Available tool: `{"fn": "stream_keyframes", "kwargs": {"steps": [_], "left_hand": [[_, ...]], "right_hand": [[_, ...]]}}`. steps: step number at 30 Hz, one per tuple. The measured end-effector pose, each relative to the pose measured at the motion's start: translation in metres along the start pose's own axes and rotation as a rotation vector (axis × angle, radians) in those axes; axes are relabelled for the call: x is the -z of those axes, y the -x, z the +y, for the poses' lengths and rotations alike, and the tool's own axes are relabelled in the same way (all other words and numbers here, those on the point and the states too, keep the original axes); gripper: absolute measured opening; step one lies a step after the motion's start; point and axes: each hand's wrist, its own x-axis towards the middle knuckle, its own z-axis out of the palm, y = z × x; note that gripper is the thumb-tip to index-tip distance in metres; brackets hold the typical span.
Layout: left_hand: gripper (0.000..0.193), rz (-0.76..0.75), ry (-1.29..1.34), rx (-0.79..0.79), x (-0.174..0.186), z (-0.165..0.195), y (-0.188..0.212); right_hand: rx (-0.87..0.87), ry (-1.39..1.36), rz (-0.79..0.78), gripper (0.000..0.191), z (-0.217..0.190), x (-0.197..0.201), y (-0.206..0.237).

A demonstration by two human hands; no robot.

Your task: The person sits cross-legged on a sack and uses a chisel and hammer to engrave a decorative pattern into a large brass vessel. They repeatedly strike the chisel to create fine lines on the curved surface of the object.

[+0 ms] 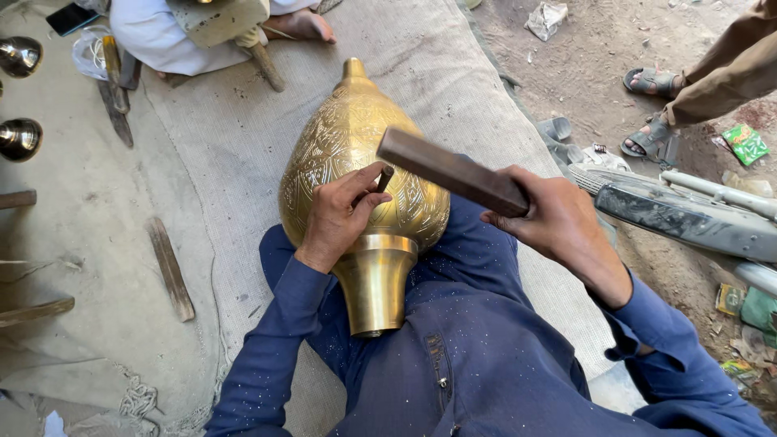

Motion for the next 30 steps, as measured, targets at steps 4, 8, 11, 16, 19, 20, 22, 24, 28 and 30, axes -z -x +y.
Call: {"fn": "stream_keyframes", "kwargs": {"steps": [4, 8, 11, 16, 19, 20, 22, 24, 28, 30], "left_hand": [[0.043, -0.041, 0.028, 0.097, 0.001, 0.001, 0.001], [0.041, -0.030, 0.030, 0.017, 0.002, 0.002, 0.002], [0.039, -0.034, 0.049, 0.003, 0.003, 0.002, 0.002], [0.041, -0.058, 0.017, -0.023, 0.004, 0.001, 0.001], [0.039, -0.065, 0.033, -0.035, 0.004, 0.001, 0.003], [0.041, -0.076, 0.012, -0.028, 0.002, 0.002, 0.003], [0.041, -0.082, -0.016, -0.029, 0.004, 0.002, 0.003], [0.037, -0.076, -0.008, -0.047, 0.005, 0.002, 0.004], [0.041, -0.071, 0.031, -0.059, 0.006, 0.004, 0.002], [0.038, -0.087, 0.004, -0.021, 0.006, 0.005, 0.002]], "right_hand": [[0.124, -0.262, 0.067, 0.049, -0.007, -0.001, -0.001], [0.115, -0.036, 0.058, 0.045, -0.008, -0.008, 0.010], [0.136, -0.148, 0.087, 0.043, -0.008, -0.015, 0.015], [-0.024, -0.148, 0.085, 0.045, -0.005, -0.021, 0.017], [0.094, -0.089, 0.088, 0.041, -0.006, -0.024, 0.018], [0.042, -0.071, 0.072, 0.041, -0.006, -0.024, 0.020], [-0.058, -0.045, 0.035, 0.041, -0.009, -0.025, 0.023], [0.017, -0.237, 0.115, 0.045, -0.011, -0.029, 0.025], [-0.042, 0.153, 0.064, 0.040, -0.009, -0.033, 0.030], [0.015, -0.134, 0.160, 0.042, -0.007, -0.037, 0.031]]}}
